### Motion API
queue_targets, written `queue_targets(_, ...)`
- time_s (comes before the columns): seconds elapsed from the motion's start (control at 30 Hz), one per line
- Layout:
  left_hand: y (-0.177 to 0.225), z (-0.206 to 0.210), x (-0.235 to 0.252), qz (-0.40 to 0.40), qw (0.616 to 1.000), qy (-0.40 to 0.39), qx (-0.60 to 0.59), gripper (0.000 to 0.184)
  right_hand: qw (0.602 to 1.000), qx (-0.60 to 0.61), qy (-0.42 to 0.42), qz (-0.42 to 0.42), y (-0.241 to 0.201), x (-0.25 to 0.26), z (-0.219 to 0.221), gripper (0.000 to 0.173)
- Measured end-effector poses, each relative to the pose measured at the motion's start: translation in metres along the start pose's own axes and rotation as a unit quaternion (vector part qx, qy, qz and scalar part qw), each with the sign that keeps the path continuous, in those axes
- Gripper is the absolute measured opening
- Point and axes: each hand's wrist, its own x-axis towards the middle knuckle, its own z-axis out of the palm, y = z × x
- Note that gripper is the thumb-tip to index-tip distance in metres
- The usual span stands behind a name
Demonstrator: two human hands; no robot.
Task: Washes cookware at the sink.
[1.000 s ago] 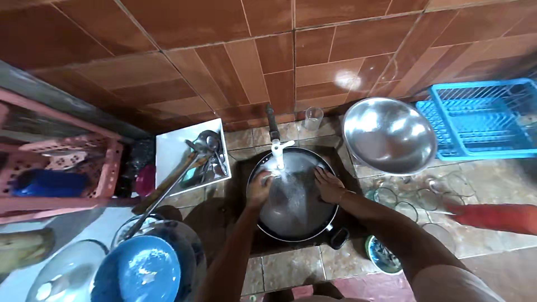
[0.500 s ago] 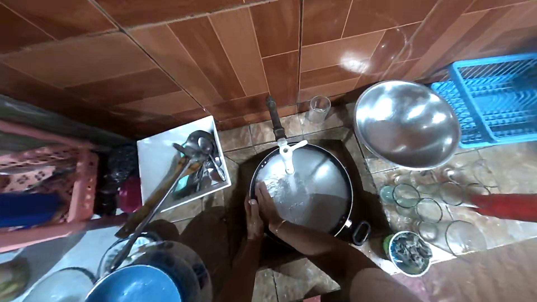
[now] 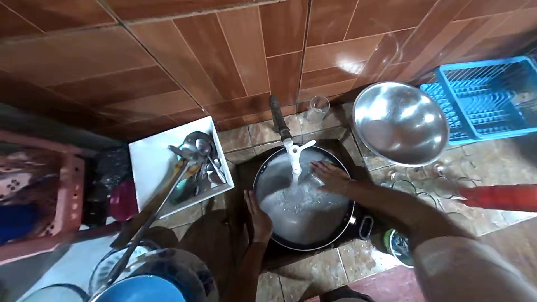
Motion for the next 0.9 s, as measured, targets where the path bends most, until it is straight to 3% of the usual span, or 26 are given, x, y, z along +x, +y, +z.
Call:
queue_targets(0.07, 0.004, 0.000, -0.002, 0.080, 0.986, -0.013, 0.147, 0.070, 0.994, 0.080, 0.076, 0.005, -0.045, 0.023, 0.028, 0.083)
queue_targets(0.17, 0.003, 0.002, 0.000, 0.107, 0.964, -0.043, 0.240, 0.069, 0.950, 0.273, 0.142, -0.045, -0.133, 0.049, 0.059, 0.063)
queue_targets(0.23, 0.005, 0.004, 0.002, 0.100, 0.944, -0.088, 0.300, 0.066, 0.957, 0.203, 0.141, -0.153, -0.156, 0.074, 0.068, 0.063)
queue_targets(0.3, 0.012, 0.002, 0.004, 0.066, 0.902, -0.194, 0.381, 0.069, 0.956, 0.194, 0.155, -0.154, -0.142, 0.076, 0.052, 0.059)
queue_targets(0.37, 0.022, 0.001, 0.005, 0.056, 0.856, -0.281, 0.430, 0.079, 0.974, 0.166, 0.142, -0.068, -0.102, 0.071, 0.030, 0.063)
queue_targets(0.47, 0.021, 0.007, 0.001, 0.079, 0.848, -0.320, 0.416, 0.097, 0.988, 0.037, 0.150, -0.017, -0.029, 0.062, 0.010, 0.069)
queue_targets(0.53, 0.025, 0.018, -0.005, 0.084, 0.841, -0.358, 0.397, 0.103, 0.989, -0.013, 0.148, 0.020, -0.009, 0.042, 0.018, 0.071)
queue_targets(0.63, 0.032, 0.033, -0.015, 0.089, 0.837, -0.414, 0.347, 0.100, 0.991, 0.071, 0.080, 0.086, -0.040, -0.011, 0.042, 0.075)
queue_targets(0.7, 0.042, 0.035, -0.019, 0.110, 0.820, -0.474, 0.301, 0.096, 0.988, 0.133, -0.012, 0.076, -0.076, -0.054, 0.043, 0.074)
queue_targets(0.77, 0.057, 0.032, -0.027, 0.136, 0.767, -0.575, 0.249, 0.085, 0.979, 0.185, -0.083, 0.025, -0.102, -0.086, 0.043, 0.075)
queue_targets(0.8, 0.064, 0.028, -0.033, 0.145, 0.740, -0.613, 0.236, 0.083, 0.974, 0.207, -0.093, -0.020, -0.109, -0.102, 0.041, 0.066)
queue_targets(0.9, 0.069, 0.008, -0.050, 0.190, 0.726, -0.618, 0.235, 0.074, 0.965, 0.155, -0.179, -0.113, -0.096, -0.140, 0.017, 0.053)
